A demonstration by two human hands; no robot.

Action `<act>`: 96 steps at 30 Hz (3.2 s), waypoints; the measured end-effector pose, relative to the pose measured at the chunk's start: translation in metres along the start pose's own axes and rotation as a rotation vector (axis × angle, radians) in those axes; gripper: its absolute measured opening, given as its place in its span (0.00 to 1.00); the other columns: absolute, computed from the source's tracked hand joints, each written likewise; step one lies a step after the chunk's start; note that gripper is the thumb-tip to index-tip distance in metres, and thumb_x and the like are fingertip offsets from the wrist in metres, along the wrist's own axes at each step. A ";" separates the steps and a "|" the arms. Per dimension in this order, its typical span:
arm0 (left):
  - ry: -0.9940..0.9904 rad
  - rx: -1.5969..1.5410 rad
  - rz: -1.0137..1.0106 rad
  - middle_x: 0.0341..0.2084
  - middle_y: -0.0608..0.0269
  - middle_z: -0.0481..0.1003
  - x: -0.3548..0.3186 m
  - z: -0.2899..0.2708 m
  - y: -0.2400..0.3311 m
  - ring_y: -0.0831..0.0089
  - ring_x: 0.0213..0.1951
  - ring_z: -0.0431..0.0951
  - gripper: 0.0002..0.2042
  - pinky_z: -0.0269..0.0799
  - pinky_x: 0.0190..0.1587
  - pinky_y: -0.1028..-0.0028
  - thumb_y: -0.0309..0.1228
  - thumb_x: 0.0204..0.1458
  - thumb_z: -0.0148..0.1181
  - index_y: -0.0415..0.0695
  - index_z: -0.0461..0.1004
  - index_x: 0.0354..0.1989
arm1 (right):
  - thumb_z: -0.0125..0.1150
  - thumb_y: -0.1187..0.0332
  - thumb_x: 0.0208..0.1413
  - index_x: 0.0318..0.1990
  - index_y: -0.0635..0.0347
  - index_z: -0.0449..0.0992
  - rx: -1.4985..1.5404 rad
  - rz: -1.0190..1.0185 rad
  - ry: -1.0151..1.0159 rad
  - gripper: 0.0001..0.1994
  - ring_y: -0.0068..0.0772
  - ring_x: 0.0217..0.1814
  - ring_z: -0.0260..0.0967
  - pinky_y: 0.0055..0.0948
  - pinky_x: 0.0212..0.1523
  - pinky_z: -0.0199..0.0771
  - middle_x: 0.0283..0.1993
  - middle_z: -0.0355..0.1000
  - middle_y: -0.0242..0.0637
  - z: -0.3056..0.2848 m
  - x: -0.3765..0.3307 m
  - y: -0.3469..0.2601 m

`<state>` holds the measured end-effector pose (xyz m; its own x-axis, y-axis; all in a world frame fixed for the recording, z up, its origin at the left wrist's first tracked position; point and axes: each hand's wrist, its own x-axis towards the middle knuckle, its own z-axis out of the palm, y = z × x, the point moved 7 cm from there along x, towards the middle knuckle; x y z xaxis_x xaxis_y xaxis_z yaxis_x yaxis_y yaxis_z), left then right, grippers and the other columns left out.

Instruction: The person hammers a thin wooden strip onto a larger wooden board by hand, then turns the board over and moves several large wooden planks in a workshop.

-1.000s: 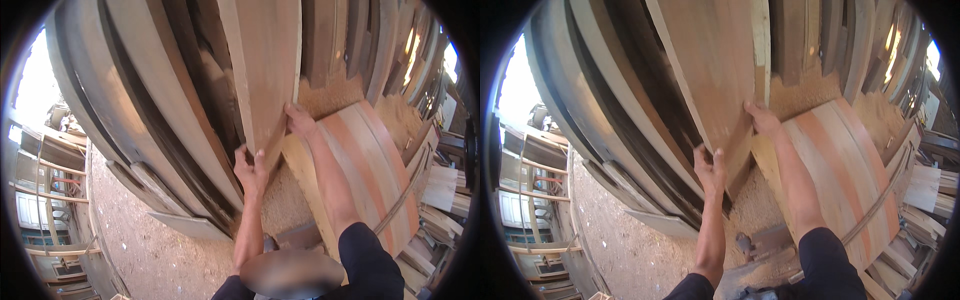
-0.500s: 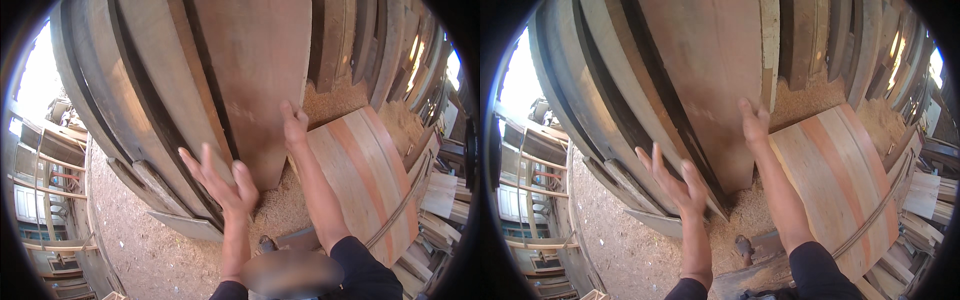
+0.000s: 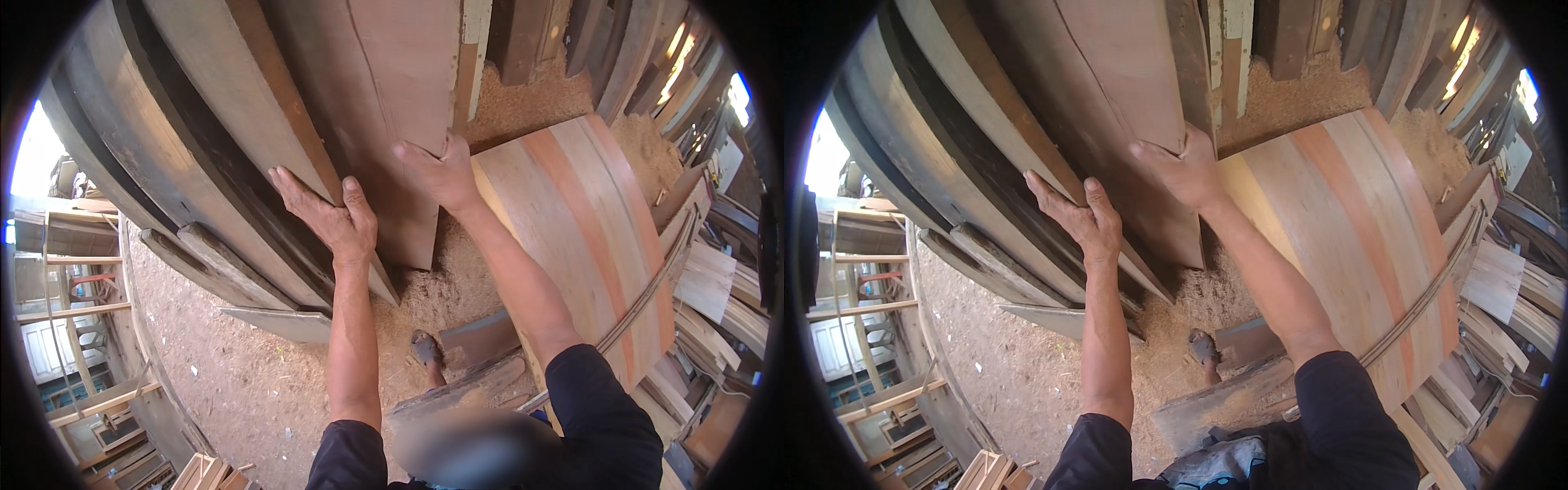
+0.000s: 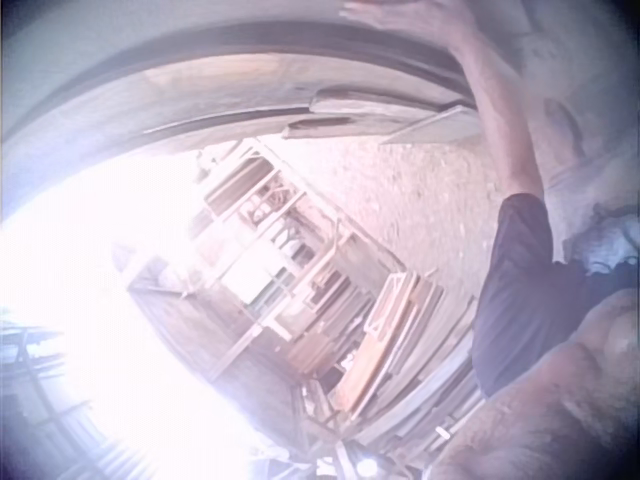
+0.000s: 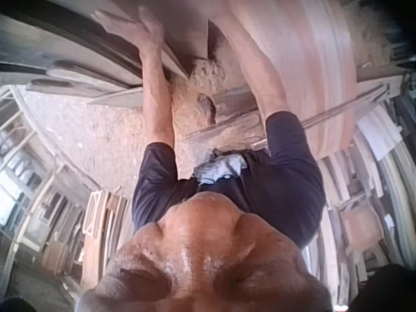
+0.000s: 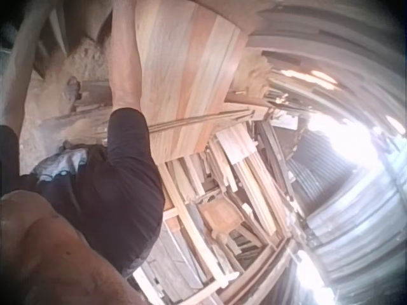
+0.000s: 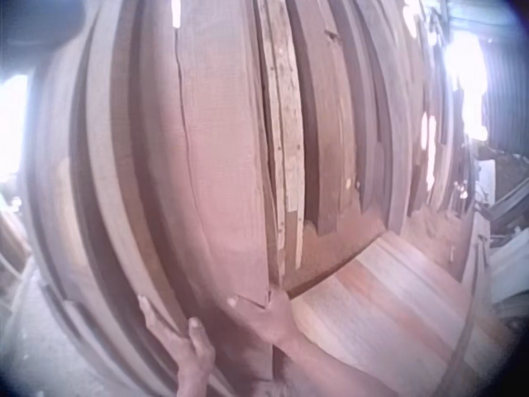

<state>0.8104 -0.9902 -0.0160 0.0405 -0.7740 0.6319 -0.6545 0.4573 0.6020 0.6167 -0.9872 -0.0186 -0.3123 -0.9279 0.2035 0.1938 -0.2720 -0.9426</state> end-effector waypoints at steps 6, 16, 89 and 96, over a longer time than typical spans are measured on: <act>0.062 -0.190 0.010 0.71 0.32 0.43 -0.005 -0.011 -0.008 0.40 0.73 0.42 0.44 0.38 0.72 0.49 0.61 0.65 0.24 0.29 0.39 0.73 | 0.66 0.42 0.55 0.67 0.71 0.59 -0.104 -0.124 0.037 0.45 0.37 0.61 0.70 0.33 0.59 0.69 0.55 0.73 0.52 0.070 -0.033 -0.001; 0.081 -0.089 -0.057 0.71 0.30 0.43 -0.006 -0.002 -0.005 0.39 0.73 0.43 0.45 0.39 0.72 0.49 0.63 0.64 0.22 0.29 0.42 0.72 | 0.63 0.34 0.52 0.70 0.73 0.49 -0.201 -0.189 0.047 0.54 0.48 0.58 0.72 0.36 0.58 0.70 0.58 0.70 0.59 0.052 -0.013 0.010; 0.005 -0.278 0.032 0.45 0.49 0.77 0.103 -0.150 0.105 0.66 0.48 0.77 0.24 0.70 0.53 0.72 0.22 0.50 0.55 0.30 0.67 0.58 | 0.70 0.60 0.58 0.54 0.68 0.73 -0.196 -0.169 0.302 0.24 0.27 0.53 0.68 0.30 0.56 0.68 0.50 0.73 0.33 -0.097 -0.152 -0.112; -0.078 -0.418 -0.094 0.41 0.55 0.76 0.043 -0.172 0.098 0.69 0.45 0.76 0.19 0.71 0.51 0.71 0.19 0.53 0.59 0.33 0.69 0.54 | 0.68 0.58 0.58 0.56 0.69 0.71 -0.236 0.090 0.352 0.26 0.30 0.57 0.66 0.33 0.58 0.66 0.55 0.71 0.38 -0.119 -0.170 -0.092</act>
<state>0.8783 -0.9036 0.1541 0.0180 -0.8442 0.5357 -0.2884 0.5086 0.8113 0.5409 -0.7744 0.0018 -0.6098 -0.7908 0.0536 0.0292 -0.0900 -0.9955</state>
